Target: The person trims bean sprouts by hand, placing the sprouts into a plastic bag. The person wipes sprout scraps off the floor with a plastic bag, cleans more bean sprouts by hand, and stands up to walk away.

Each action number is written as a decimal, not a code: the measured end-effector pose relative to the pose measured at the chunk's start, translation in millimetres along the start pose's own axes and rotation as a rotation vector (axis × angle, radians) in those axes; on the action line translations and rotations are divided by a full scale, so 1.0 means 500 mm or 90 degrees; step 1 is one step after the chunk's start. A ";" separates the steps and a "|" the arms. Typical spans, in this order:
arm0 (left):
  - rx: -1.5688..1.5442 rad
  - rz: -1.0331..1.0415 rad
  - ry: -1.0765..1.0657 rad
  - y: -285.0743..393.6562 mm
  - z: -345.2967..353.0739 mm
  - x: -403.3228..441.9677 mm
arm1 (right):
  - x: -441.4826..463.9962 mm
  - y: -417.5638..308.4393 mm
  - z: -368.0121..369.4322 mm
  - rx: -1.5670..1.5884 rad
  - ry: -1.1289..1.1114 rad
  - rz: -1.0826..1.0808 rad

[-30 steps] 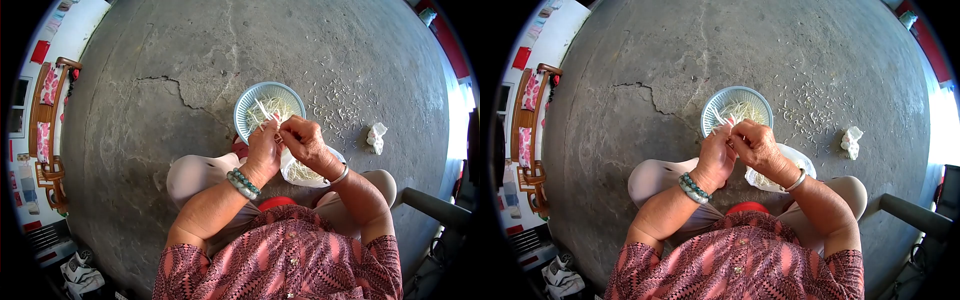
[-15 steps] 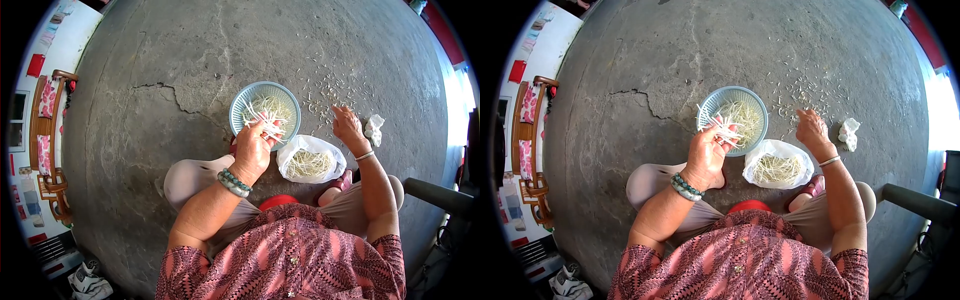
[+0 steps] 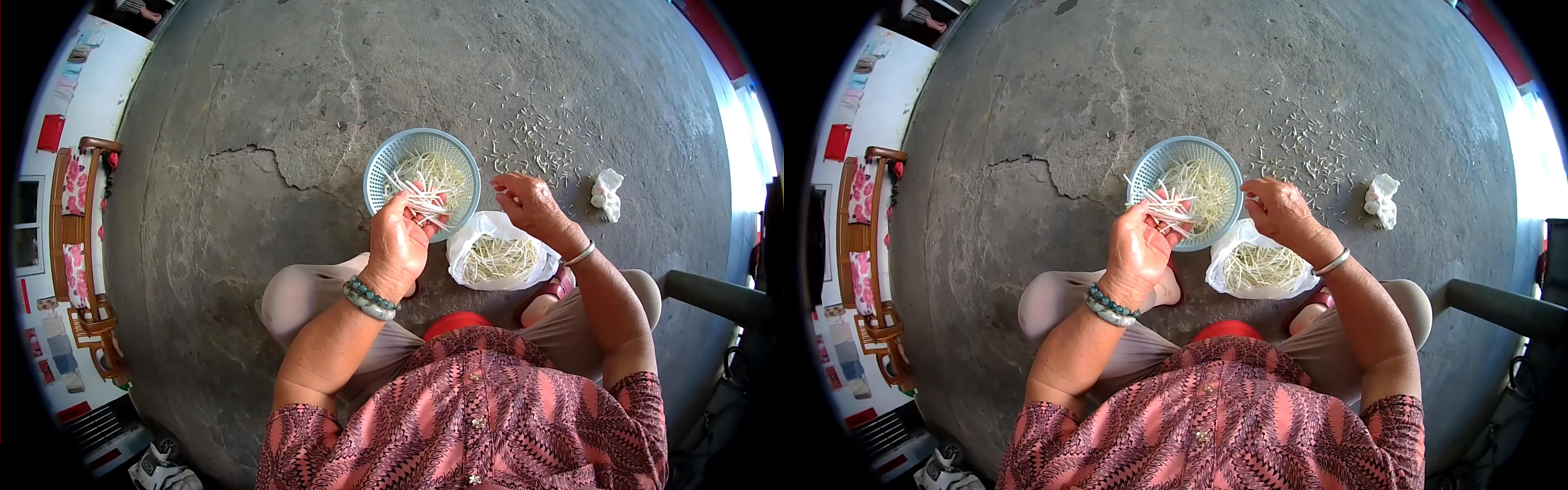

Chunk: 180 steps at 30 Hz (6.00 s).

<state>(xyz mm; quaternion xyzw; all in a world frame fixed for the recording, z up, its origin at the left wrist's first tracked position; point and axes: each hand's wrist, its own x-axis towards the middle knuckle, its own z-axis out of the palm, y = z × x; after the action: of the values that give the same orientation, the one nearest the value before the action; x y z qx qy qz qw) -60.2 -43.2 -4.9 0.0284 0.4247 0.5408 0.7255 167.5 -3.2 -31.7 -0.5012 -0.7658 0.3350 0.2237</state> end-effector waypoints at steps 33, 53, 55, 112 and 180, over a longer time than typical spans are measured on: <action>0.013 0.036 -0.011 -0.012 0.009 -0.004 | 0.048 -0.136 0.087 -0.092 0.093 -0.186; 0.002 0.105 0.009 0.000 0.009 -0.003 | 0.057 -0.120 0.052 0.125 0.098 -0.095; 0.001 0.123 0.007 0.000 0.007 -0.003 | 0.055 -0.116 0.058 -0.022 0.119 -0.183; -0.033 0.132 -0.053 0.005 0.003 -0.002 | 0.057 -0.132 0.079 0.294 0.087 -0.014; -0.023 0.088 -0.075 0.012 0.024 -0.010 | 0.048 -0.118 0.054 0.901 -0.186 0.290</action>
<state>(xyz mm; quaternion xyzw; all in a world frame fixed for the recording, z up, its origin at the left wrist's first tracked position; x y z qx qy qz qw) -57.4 -39.9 8.6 0.0767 0.3682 0.5945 0.7107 103.0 -5.1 -6.4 -0.3345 -0.2674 0.8476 0.3134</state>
